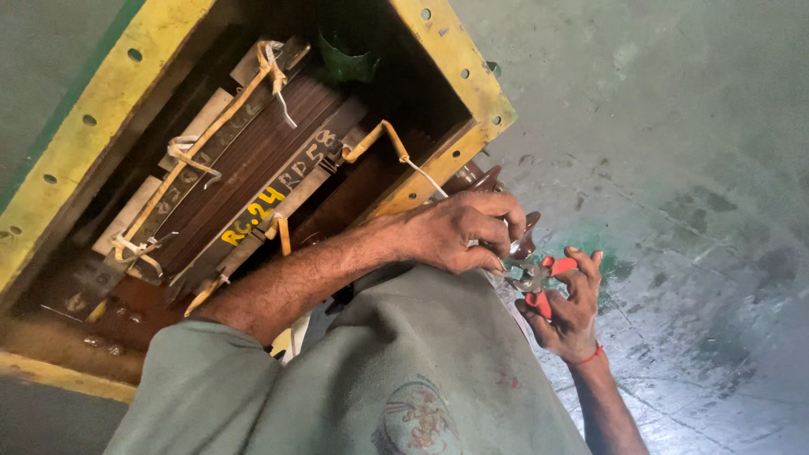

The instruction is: The person threads a white cable through a yellow electrical box, wraps it around brown insulators, and secures it using pliers. The person then moves to a green workbench to cut a wooden stick and returns to the yellow box to continue threading and securing the cable.

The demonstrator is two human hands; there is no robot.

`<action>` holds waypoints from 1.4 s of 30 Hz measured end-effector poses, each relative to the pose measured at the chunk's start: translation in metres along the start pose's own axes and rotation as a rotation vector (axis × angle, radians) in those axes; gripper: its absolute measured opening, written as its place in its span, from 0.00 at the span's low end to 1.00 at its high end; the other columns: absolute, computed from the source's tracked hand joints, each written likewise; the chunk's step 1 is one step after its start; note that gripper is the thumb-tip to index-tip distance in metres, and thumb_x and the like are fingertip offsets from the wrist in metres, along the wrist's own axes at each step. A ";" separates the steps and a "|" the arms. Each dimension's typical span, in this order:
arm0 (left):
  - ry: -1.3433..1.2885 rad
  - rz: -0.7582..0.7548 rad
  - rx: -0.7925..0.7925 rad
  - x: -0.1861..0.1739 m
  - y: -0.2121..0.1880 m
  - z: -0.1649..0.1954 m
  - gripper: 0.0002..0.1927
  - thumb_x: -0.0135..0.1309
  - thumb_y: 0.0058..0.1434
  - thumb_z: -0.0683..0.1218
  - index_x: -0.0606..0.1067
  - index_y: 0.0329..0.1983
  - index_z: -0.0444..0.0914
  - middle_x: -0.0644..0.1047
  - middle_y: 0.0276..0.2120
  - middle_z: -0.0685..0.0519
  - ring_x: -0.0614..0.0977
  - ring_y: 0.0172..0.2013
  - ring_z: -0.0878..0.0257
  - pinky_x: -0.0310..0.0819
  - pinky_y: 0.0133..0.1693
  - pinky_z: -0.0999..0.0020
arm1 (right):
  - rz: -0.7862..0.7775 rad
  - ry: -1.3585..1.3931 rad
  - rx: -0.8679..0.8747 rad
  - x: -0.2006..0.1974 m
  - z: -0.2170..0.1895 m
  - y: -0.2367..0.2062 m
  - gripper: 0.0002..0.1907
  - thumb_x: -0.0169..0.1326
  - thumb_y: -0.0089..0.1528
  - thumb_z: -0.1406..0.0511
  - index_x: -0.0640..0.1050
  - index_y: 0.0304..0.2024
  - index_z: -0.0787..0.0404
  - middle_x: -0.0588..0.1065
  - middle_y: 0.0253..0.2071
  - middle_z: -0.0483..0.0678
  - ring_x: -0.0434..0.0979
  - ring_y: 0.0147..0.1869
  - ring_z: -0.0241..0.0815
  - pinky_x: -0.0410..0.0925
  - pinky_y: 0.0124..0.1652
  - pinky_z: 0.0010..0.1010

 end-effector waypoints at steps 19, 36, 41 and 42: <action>0.078 0.025 0.051 -0.005 -0.008 -0.003 0.10 0.66 0.53 0.38 0.77 0.37 0.37 0.78 0.44 0.53 0.81 0.47 0.58 0.78 0.49 0.64 | 0.164 -0.101 -0.179 0.035 0.022 0.001 0.18 0.65 0.48 0.70 0.79 0.41 0.59 0.72 0.44 0.51 0.70 0.61 0.62 0.56 0.70 0.68; 0.808 0.116 -0.537 -0.107 -0.082 0.059 0.66 0.78 0.32 0.52 0.55 0.75 0.44 0.70 0.65 0.42 0.72 0.62 0.43 0.65 0.62 0.49 | 0.155 0.804 0.528 0.046 0.091 -0.076 0.14 0.59 0.64 0.67 0.80 0.49 0.70 0.81 0.49 0.51 0.79 0.54 0.37 0.70 0.54 0.28; 0.681 0.563 -1.153 -0.161 -0.107 -0.005 0.50 0.65 0.56 0.48 0.53 0.79 0.51 0.76 0.57 0.41 0.79 0.55 0.48 0.77 0.55 0.55 | 0.230 0.770 0.718 0.048 0.121 -0.108 0.15 0.61 0.66 0.69 0.82 0.52 0.72 0.80 0.44 0.52 0.73 0.41 0.35 0.68 0.43 0.27; 0.724 0.585 -1.132 -0.165 -0.099 -0.026 0.48 0.65 0.58 0.48 0.54 0.79 0.52 0.78 0.54 0.40 0.79 0.55 0.47 0.76 0.56 0.54 | 0.217 0.735 0.729 0.050 0.128 -0.112 0.15 0.61 0.66 0.68 0.82 0.53 0.71 0.80 0.41 0.52 0.73 0.39 0.35 0.67 0.41 0.27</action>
Point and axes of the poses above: each hand's wrist, its own y-axis towards the middle knuckle, its own x-axis out of the palm, z = x × y, the point moved 2 cm from there along y, towards the middle knuckle
